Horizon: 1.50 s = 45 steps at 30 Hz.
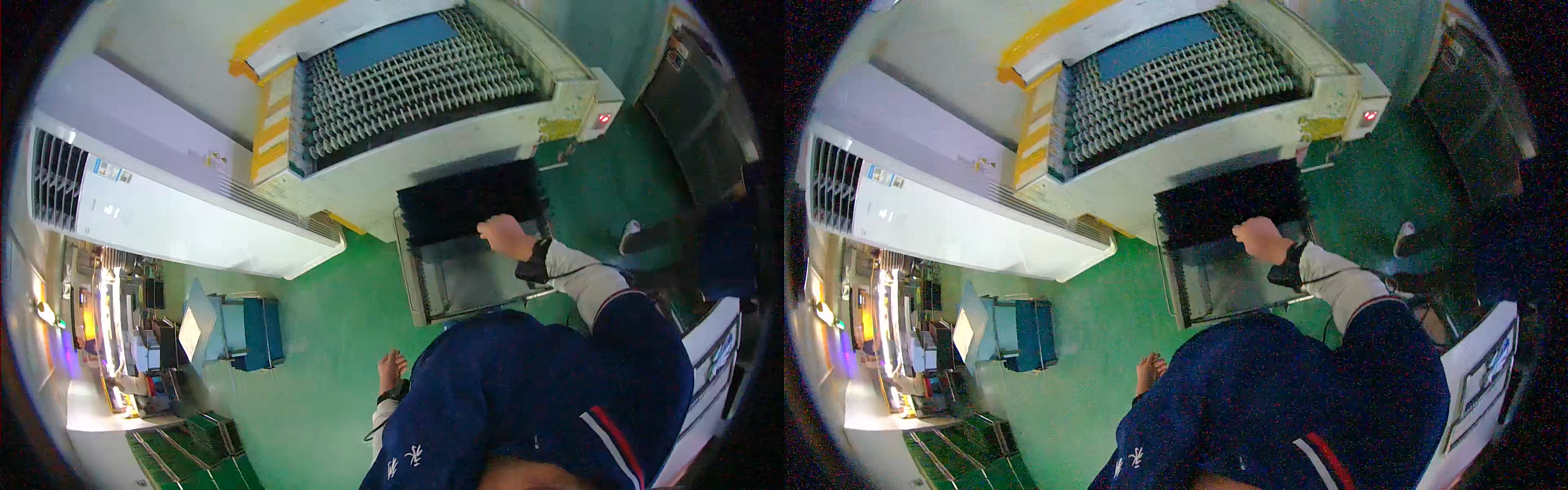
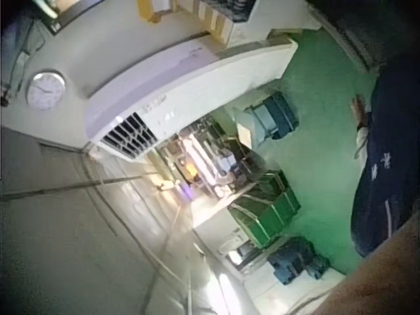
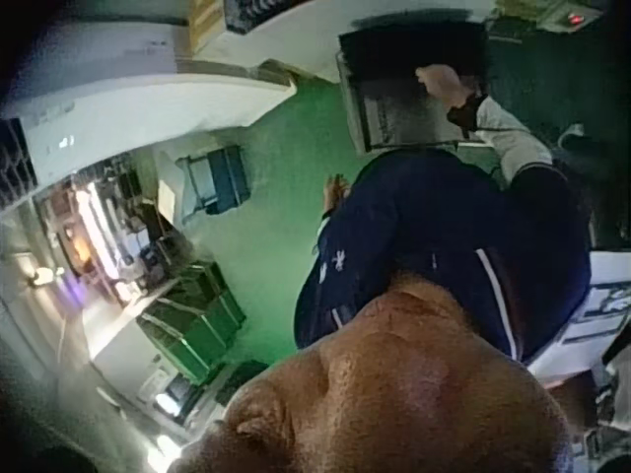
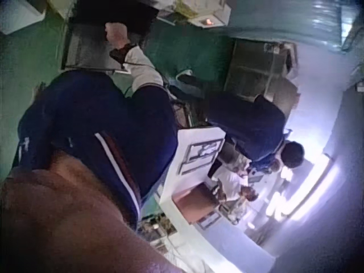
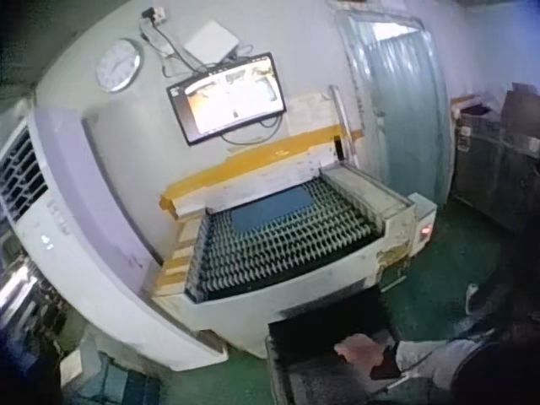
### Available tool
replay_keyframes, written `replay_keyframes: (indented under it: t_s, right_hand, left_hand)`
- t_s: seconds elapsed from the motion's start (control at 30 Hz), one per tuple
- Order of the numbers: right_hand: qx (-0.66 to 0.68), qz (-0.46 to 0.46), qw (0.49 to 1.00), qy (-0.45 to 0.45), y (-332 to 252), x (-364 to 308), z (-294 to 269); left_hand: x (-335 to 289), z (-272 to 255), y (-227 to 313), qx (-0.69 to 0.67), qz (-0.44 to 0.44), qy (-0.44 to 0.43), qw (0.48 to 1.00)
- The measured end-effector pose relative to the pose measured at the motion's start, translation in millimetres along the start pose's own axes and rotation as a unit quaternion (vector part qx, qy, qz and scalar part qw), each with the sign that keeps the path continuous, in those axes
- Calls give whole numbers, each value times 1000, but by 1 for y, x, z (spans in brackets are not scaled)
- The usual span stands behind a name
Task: Placing blue metal sheets into a processing machine one by one.
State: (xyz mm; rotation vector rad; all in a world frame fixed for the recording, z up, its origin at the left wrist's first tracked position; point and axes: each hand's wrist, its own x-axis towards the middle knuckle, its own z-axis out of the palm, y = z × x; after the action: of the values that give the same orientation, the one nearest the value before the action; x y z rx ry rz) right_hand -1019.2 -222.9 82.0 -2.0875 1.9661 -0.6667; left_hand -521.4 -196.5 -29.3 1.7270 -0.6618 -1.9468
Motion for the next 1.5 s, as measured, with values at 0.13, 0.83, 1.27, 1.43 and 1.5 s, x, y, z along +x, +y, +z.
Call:
replay_keyframes:
  t_s: [0.13, 0.83, 1.27, 1.43, 1.5]
  right_hand:
    - [-25, -18, 999, 17, -28, 20, -48]
    - [764, 191, 593, 168, 33, 71, -204]
    - [811, 237, 464, 265, 35, 182, -119]
    - [707, 294, 644, 6, 30, 184, -124]
    - [646, 298, 701, -45, 14, 185, -130]
  left_hand:
    - [-4, -1, -1, -8, -38, 43, 998]
    - [42, 17, 17, -3, -29, -15, 999]
    - [13, 16, 16, -24, -15, 62, 998]
    - [11, 20, 14, -35, -20, 69, 997]
    - [14, 19, 9, -67, -9, 52, 996]
